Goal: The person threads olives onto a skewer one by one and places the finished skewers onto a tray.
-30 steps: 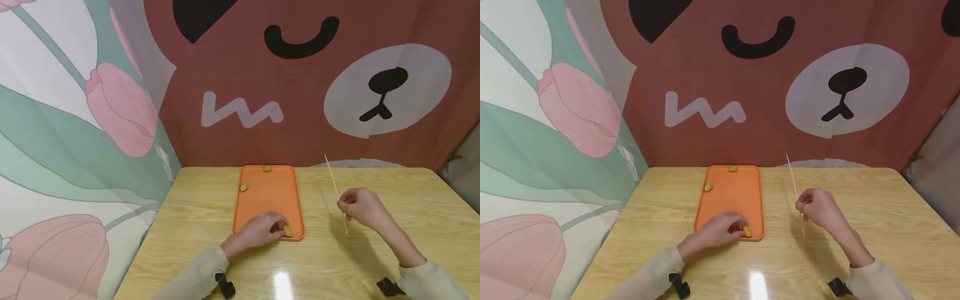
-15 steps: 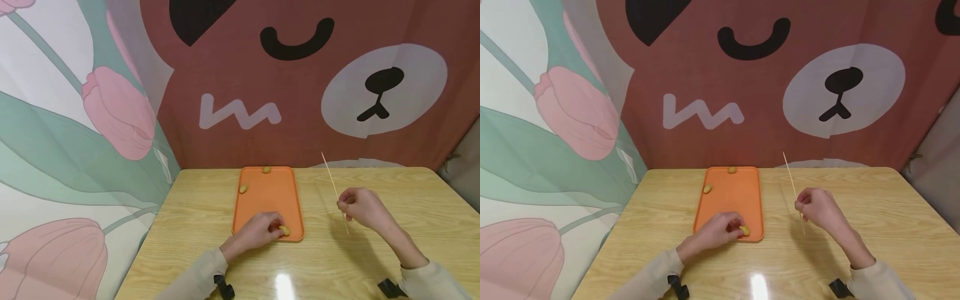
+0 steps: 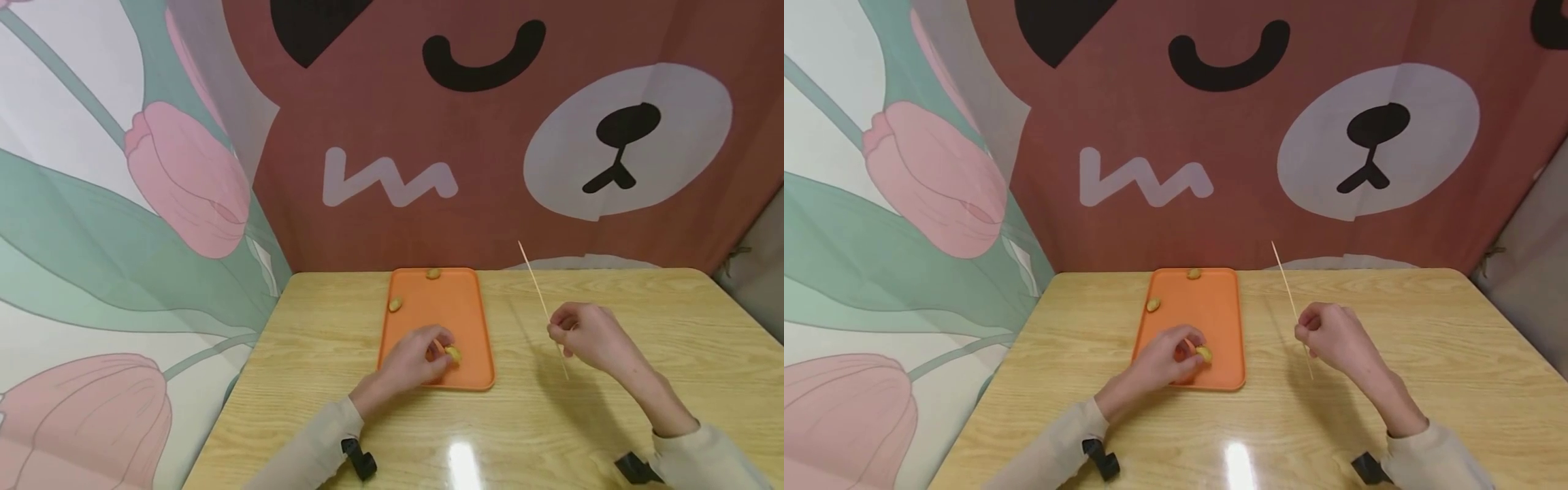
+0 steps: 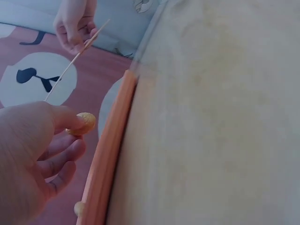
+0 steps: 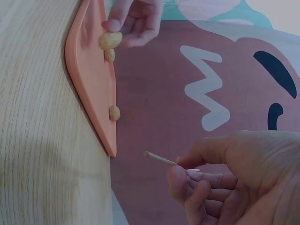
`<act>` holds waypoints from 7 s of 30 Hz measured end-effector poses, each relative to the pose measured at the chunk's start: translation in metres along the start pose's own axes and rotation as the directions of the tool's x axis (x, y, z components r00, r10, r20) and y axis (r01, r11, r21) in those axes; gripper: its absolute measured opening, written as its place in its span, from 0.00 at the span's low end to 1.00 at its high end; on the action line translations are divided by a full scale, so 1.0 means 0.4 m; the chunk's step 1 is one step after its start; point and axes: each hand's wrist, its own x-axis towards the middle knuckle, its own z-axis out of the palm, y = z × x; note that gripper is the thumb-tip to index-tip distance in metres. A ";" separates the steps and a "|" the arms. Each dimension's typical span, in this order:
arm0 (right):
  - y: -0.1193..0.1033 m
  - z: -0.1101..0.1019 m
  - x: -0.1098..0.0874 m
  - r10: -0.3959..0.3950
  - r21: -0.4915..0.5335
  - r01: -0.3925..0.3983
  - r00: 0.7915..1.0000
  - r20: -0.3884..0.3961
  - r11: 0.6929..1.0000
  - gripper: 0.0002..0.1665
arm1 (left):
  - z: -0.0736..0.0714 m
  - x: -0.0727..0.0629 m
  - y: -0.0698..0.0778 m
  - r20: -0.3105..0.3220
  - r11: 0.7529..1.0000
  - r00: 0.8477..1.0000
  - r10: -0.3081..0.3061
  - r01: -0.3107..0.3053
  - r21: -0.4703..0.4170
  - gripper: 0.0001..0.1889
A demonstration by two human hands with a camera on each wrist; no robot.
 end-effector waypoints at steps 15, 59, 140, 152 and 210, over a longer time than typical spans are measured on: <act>-0.026 0.003 -0.014 -0.030 -0.014 0.030 0.999 0.023 0.999 0.05 | -0.064 0.005 -0.020 -0.051 1.000 0.999 0.012 -0.013 -0.023 0.12; -0.070 0.099 -0.012 -0.399 0.162 0.384 0.914 0.071 0.909 0.08 | -0.177 0.037 -0.011 -0.173 0.389 0.946 -0.275 -0.055 -0.920 0.23; -0.111 0.254 -0.021 -0.527 0.299 0.559 0.829 -0.186 0.774 0.16 | -0.175 0.007 -0.003 -0.250 0.330 0.900 -0.358 -0.128 -0.935 0.12; -0.129 0.270 -0.009 -0.523 0.338 0.579 0.815 -0.248 0.742 0.18 | -0.169 0.027 0.017 -0.246 0.334 0.907 -0.342 -0.127 -0.934 0.07; -0.179 0.253 0.198 -0.282 0.318 0.392 0.897 -0.339 0.863 0.07 | -0.131 0.109 -0.082 -0.197 0.532 0.794 -0.574 0.179 -0.828 0.16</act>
